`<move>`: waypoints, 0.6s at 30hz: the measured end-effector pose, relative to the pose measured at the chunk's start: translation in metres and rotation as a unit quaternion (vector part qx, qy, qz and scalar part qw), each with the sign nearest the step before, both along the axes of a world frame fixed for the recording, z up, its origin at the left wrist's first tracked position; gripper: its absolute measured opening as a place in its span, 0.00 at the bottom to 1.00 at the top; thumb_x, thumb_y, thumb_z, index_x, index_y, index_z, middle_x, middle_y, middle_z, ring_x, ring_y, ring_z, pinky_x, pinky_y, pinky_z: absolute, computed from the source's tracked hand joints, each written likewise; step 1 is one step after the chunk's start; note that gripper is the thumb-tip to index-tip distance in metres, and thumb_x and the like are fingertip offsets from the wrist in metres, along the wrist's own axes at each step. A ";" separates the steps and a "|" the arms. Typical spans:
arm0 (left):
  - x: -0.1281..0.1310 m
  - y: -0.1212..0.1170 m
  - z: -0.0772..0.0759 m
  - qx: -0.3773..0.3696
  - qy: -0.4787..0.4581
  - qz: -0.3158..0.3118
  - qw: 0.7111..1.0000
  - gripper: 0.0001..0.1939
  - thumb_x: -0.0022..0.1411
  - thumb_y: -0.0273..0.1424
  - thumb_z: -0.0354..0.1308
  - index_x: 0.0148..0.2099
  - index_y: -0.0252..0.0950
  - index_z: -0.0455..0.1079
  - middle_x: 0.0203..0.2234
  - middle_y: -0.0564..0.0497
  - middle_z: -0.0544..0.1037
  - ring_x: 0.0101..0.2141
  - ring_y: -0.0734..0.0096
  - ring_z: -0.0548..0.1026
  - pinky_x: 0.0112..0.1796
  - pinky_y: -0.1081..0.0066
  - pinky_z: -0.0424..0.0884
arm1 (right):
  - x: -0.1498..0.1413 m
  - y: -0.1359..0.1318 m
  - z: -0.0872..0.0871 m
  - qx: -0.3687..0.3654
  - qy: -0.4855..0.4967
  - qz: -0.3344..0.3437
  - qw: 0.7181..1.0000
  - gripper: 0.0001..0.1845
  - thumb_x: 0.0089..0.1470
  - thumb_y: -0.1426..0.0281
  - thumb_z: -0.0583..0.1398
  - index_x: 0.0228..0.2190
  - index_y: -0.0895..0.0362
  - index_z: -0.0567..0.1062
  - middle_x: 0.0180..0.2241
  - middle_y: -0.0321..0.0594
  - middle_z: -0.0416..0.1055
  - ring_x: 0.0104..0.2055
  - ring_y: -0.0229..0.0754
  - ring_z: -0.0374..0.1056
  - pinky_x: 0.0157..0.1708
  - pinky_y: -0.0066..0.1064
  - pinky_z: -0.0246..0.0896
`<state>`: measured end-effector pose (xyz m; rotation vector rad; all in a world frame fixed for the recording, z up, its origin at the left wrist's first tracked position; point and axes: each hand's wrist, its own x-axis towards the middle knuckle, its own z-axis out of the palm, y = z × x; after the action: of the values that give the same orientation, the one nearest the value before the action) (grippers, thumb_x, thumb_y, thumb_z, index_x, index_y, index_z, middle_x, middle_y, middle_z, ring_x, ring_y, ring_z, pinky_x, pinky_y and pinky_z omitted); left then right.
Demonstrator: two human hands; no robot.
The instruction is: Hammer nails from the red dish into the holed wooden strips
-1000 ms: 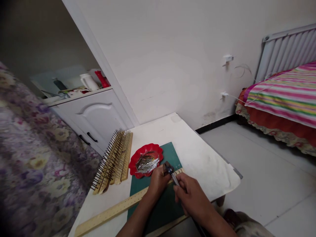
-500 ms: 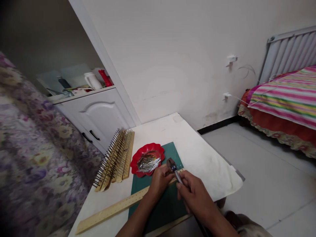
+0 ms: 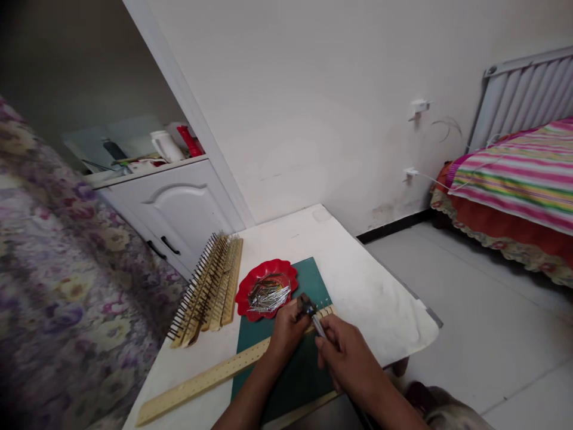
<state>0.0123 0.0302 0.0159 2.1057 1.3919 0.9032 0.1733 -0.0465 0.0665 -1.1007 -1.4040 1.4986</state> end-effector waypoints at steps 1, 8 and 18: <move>0.000 0.000 0.000 -0.001 0.001 0.000 1.000 0.05 0.50 0.21 0.52 0.25 0.34 0.64 0.21 0.56 0.65 0.25 0.76 0.64 0.27 0.77 0.56 | 0.000 0.000 0.000 0.003 0.003 -0.002 1.000 0.02 0.54 0.70 0.52 0.29 0.55 0.62 0.18 0.25 0.65 0.09 0.26 0.52 0.09 0.18 0.42; 0.001 0.001 -0.003 -0.005 0.017 0.012 1.000 0.05 0.51 0.22 0.53 0.25 0.34 0.65 0.23 0.55 0.67 0.25 0.76 0.66 0.27 0.76 0.58 | -0.001 0.001 0.000 0.001 0.009 0.000 1.000 0.02 0.54 0.70 0.52 0.29 0.55 0.63 0.18 0.25 0.64 0.09 0.26 0.52 0.09 0.18 0.41; -0.029 -0.030 0.003 0.057 0.109 -0.001 0.992 0.13 0.53 0.28 0.58 0.43 0.39 0.68 0.37 0.48 0.71 0.41 0.62 0.68 0.42 0.64 0.64 | 0.018 0.004 0.003 0.034 0.047 -0.054 0.997 0.11 0.56 0.62 0.53 0.38 0.56 0.66 0.20 0.27 0.65 0.11 0.26 0.52 0.10 0.20 0.44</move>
<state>-0.0168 -0.0001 0.0192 2.3498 1.4753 0.7879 0.1915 -0.0425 0.0692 -1.0349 -1.3010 1.3981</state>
